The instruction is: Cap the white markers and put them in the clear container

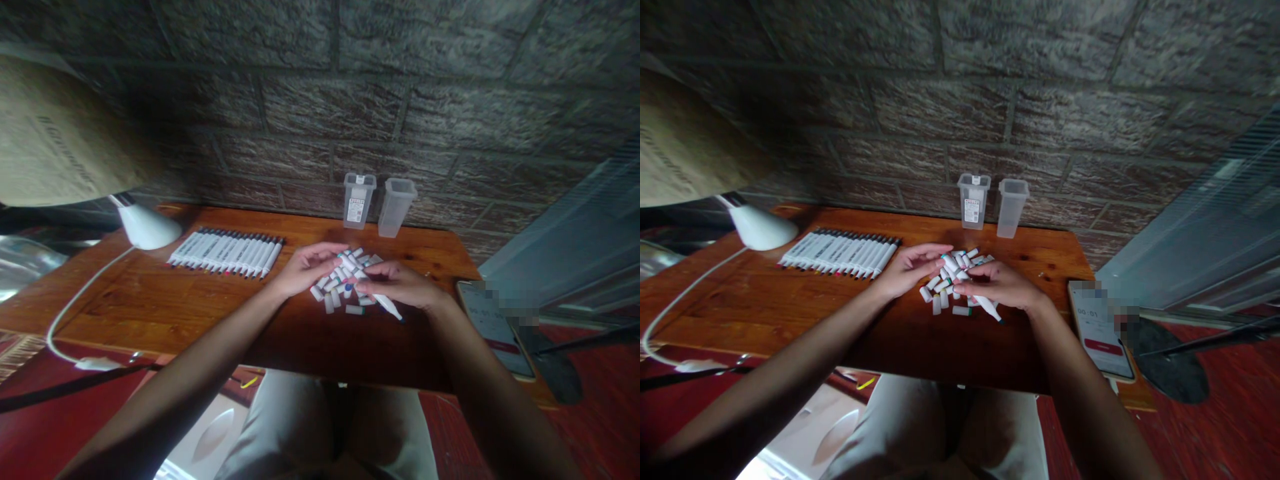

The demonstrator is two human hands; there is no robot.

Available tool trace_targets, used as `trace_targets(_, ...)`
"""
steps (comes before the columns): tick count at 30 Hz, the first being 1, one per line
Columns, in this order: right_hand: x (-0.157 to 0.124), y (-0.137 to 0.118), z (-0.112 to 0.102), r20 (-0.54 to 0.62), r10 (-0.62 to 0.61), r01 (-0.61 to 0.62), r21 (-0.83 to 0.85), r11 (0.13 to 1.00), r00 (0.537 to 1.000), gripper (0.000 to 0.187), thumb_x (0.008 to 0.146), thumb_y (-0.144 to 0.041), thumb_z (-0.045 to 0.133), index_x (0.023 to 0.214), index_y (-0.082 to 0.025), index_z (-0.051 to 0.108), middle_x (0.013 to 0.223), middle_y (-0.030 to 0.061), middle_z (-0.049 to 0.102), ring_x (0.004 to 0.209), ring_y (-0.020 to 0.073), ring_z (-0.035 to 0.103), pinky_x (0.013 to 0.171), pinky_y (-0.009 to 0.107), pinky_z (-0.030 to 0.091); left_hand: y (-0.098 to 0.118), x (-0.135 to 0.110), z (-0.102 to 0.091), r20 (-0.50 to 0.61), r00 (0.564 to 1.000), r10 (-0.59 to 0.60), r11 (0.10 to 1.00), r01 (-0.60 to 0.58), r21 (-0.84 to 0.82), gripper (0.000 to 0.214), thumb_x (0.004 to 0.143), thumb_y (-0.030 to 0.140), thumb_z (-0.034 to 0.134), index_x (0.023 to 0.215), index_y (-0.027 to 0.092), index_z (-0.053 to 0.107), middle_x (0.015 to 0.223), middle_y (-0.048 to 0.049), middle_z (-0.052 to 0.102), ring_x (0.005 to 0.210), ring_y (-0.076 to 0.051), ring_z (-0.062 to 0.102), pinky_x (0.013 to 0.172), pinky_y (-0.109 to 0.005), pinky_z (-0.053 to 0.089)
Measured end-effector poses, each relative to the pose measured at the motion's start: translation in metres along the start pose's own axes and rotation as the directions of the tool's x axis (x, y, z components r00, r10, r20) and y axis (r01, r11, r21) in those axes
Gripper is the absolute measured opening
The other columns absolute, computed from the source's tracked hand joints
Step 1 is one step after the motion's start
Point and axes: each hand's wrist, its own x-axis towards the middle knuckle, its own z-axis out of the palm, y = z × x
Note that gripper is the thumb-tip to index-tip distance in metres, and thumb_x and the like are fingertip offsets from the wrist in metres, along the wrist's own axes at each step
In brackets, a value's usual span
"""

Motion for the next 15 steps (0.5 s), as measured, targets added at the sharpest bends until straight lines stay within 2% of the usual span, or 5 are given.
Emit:
trace_targets(3,0.003,0.0,0.003,-0.073,-0.001,0.007,0.089,0.996,0.997,0.033,0.075,-0.034,0.077,0.103,-0.018,0.074,0.093,0.0021,0.074,0.072,0.0105,0.063,0.063,0.021,0.05,-0.003,0.002,-0.001,-0.015,0.999,0.04,0.998,-0.041,-0.038,0.03,0.075,0.028,0.079,0.103,0.017,0.074,0.086,-0.0047,0.074,0.067,-0.011,0.063,0.061,-0.021,0.047)
trace_targets(5,0.004,0.001,0.004,-0.143,0.018,-0.001,0.115,0.993,0.99,0.03,0.073,-0.034,0.078,0.098,-0.017,0.074,0.084,0.0008,0.073,0.066,0.009,0.061,0.058,0.019,0.047,-0.005,0.003,-0.002,-0.034,0.998,0.048,0.998,-0.05,-0.042,0.023,0.076,0.027,0.079,0.096,0.016,0.075,0.082,-0.0042,0.074,0.062,-0.009,0.061,0.06,-0.021,0.047)
trace_targets(7,0.004,0.001,0.004,-0.178,0.037,-0.014,0.129,0.992,0.983,0.026,0.073,-0.034,0.078,0.093,-0.016,0.074,0.078,-0.0001,0.072,0.062,0.0083,0.06,0.055,0.018,0.046,-0.007,0.004,-0.003,-0.064,0.997,0.045,0.998,-0.048,-0.045,0.023,0.075,0.027,0.079,0.094,0.017,0.075,0.088,-0.0058,0.076,0.068,-0.011,0.065,0.065,-0.022,0.05)
trace_targets(12,0.001,-0.002,0.003,-0.1,0.018,0.0,0.183,0.983,0.995,0.03,0.068,-0.025,0.081,0.095,-0.016,0.073,0.094,0.004,0.074,0.078,0.0123,0.067,0.07,0.023,0.052,-0.012,0.006,-0.006,-0.119,0.993,0.021,0.996,-0.031,-0.087,0.03,0.071,0.028,0.082,0.099,0.018,0.076,0.099,-0.0092,0.077,0.086,-0.017,0.07,0.081,-0.029,0.054)
trace_targets(15,0.0,-0.004,0.002,-0.112,0.029,-0.011,0.163,0.987,0.993,0.03,0.07,-0.027,0.08,0.097,-0.015,0.074,0.093,0.0039,0.074,0.076,0.0121,0.066,0.068,0.022,0.051,-0.014,0.007,-0.007,-0.125,0.992,0.006,0.994,-0.02,-0.112,0.028,0.071,0.026,0.082,0.098,0.018,0.077,0.102,-0.0097,0.077,0.088,-0.017,0.071,0.086,-0.031,0.054)
